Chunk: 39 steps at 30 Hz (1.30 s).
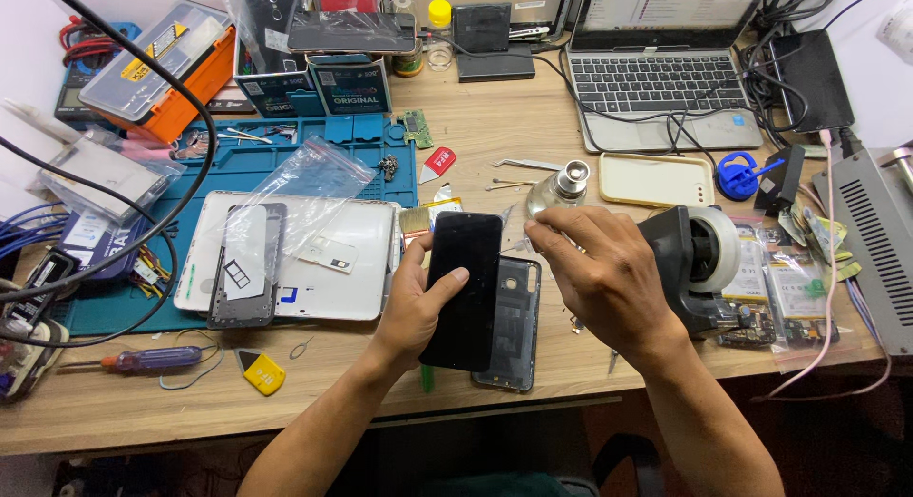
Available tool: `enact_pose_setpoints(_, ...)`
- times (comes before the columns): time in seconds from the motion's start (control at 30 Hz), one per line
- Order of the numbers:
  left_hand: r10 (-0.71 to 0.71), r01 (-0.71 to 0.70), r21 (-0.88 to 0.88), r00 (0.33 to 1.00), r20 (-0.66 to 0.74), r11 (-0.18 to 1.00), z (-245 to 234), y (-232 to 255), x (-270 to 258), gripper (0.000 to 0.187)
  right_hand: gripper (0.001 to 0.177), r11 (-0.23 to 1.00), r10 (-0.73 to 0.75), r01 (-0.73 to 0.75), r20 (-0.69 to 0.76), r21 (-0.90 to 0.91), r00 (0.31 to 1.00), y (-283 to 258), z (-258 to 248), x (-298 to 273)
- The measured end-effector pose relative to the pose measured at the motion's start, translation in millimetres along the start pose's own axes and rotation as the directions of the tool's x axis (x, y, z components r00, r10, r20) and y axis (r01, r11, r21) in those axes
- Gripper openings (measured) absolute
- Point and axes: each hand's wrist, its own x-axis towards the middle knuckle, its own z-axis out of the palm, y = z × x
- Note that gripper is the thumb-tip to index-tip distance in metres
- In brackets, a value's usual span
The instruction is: The person unpacks a new smartphone screen assembly from a plastic bag and compares it with a disassembled phone on the workbench. They handle the screen, the phone chassis, and a small metal bracket, moving items aside and turning the components over to align and fit the new screen into the phone body.
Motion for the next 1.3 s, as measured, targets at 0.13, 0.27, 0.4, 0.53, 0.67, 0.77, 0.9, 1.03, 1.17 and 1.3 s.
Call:
enact_pose_setpoints(0.13, -0.004, 0.004, 0.019, 1.0, 0.006, 1.0, 0.2, -0.5, -0.2, 0.04, 0.018, 1.0, 0.004, -0.004, -0.007, -0.012, 1.0, 2.2, 0.5, 1.3)
enact_pose_setpoints(0.27, -0.004, 0.003, 0.025, 1.0, 0.013, 1.0, -3.8, -6.6, -0.5, 0.04, 0.02, 0.999, 0.028, -0.028, -0.001, -0.021, 1.0, 3.9, 0.7, 0.9)
enact_pose_setpoints(0.4, 0.013, -0.013, 0.036, 1.0, 0.022, 0.999, -3.5, -8.3, 0.4, 0.041, 0.02, 0.998, 0.041, -0.041, -0.007, -0.048, 0.999, 8.6, 4.3, -1.9)
enact_pose_setpoints(0.53, 0.023, -0.024, 0.041, 0.999, 0.026, 0.999, -0.4, -4.2, -1.1, 0.041, 0.019, 0.996, 0.053, -0.053, -0.004, -0.071, 0.999, 11.7, 5.2, -0.7)
enact_pose_setpoints(0.67, 0.009, -0.009, 0.011, 1.0, 0.016, 1.0, 0.2, -3.4, -2.7, 0.041, 0.021, 0.991, 0.103, -0.108, -0.062, -0.079, 0.993, 16.0, 5.5, 0.1)
enact_pose_setpoints(0.77, 0.007, -0.007, -0.035, 1.0, 0.005, 0.999, -2.8, -7.0, -0.9, 0.04, 0.022, 0.943, 0.273, -0.22, -0.202, 0.248, 0.941, 10.2, -2.6, 5.2)
enact_pose_setpoints(0.9, 0.011, -0.012, -0.058, 1.0, -0.012, 0.998, 2.2, 1.1, -1.0, 0.04, 0.026, 0.788, 0.441, -0.297, -0.156, 0.54, 0.884, 5.7, 5.0, 11.5)
enact_pose_setpoints(1.03, -0.021, 0.02, -0.083, 1.0, -0.018, 0.996, 2.4, 0.2, -1.6, 0.041, 0.03, 0.493, 0.518, -0.289, -0.01, 0.821, 0.855, 3.6, 27.5, 38.0)
enact_pose_setpoints(1.17, -0.026, 0.025, -0.076, 1.0, -0.017, 0.997, 1.9, -0.1, -1.3, 0.042, 0.045, 0.464, 0.489, -0.326, 0.069, 0.824, 0.869, 7.6, 46.3, 78.6)
enact_pose_setpoints(1.3, -0.042, 0.04, -0.082, 0.999, -0.014, 0.996, -4.9, 8.9, -2.7, 0.042, 0.035, 0.566, 0.495, -0.529, 0.253, 0.632, 0.831, 37.4, 107.8, 98.4)
